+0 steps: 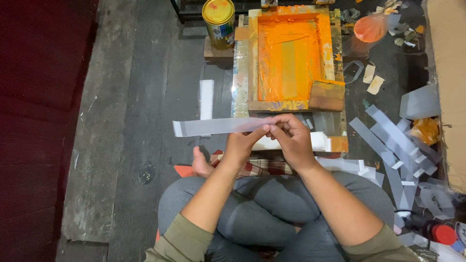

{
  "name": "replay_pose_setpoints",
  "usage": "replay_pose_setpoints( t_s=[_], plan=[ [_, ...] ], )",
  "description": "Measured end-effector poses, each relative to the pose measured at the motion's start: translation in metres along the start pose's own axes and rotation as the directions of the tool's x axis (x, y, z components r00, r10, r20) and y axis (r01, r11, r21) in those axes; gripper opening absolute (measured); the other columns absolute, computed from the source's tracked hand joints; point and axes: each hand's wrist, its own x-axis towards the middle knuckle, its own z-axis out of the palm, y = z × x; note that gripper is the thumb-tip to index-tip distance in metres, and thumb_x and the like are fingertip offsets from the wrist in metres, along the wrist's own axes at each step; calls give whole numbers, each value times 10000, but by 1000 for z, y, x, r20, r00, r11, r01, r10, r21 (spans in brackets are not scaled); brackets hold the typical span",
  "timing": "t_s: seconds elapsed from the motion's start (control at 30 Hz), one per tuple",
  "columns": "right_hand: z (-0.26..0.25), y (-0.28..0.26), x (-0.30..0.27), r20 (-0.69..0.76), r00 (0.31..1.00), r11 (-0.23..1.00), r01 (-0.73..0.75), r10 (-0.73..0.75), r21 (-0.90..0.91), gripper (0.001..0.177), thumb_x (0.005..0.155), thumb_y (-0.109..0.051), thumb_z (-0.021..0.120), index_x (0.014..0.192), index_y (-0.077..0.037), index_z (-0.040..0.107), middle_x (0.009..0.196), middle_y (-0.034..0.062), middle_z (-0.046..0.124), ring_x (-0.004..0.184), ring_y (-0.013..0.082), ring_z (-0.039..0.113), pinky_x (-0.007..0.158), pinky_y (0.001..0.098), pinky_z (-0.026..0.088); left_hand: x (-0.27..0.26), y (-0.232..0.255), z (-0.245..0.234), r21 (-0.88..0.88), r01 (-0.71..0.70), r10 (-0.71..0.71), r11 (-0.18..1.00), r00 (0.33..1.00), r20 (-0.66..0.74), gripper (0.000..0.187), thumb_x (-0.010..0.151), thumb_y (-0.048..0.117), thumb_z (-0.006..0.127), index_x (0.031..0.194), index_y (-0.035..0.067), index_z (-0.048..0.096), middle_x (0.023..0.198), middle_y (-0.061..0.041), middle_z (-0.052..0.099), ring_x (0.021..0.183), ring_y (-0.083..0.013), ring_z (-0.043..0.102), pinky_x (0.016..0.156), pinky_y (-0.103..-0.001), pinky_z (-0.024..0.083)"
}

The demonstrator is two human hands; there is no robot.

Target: The person sits on the floor and uses a squeegee to spread orange ink across a screen printing frame. They then pick up a white strip of material, inspect it, and place it on the floor before repeating the ink spreading process.

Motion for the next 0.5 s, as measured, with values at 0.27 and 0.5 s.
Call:
replay_pose_setpoints(
  t_s=[0.27, 0.5],
  plan=[
    [-4, -9, 4, 17, 999, 999, -35, 34, 11, 169, 935, -25, 683, 1091, 39, 692, 770, 180, 715, 729, 196, 703, 710, 298, 592, 0, 9, 6, -3, 61, -61, 998, 992, -108, 532, 744, 284, 922, 1180, 31, 751, 1135, -133, 761, 1111, -185, 685, 957, -394, 553],
    [-17, -11, 11, -40, 998, 999, -49, 48, -23, 148, 930, -37, 694, 1068, 10, 716, 688, 134, 672, 662, 141, 627, 678, 263, 551, 1, 18, 3, -67, 64, -72, 996, 990, -118, 501, 751, 234, 914, 1148, -23, 747, 1053, -157, 763, 1018, -201, 711, 854, -397, 601]
  ],
)
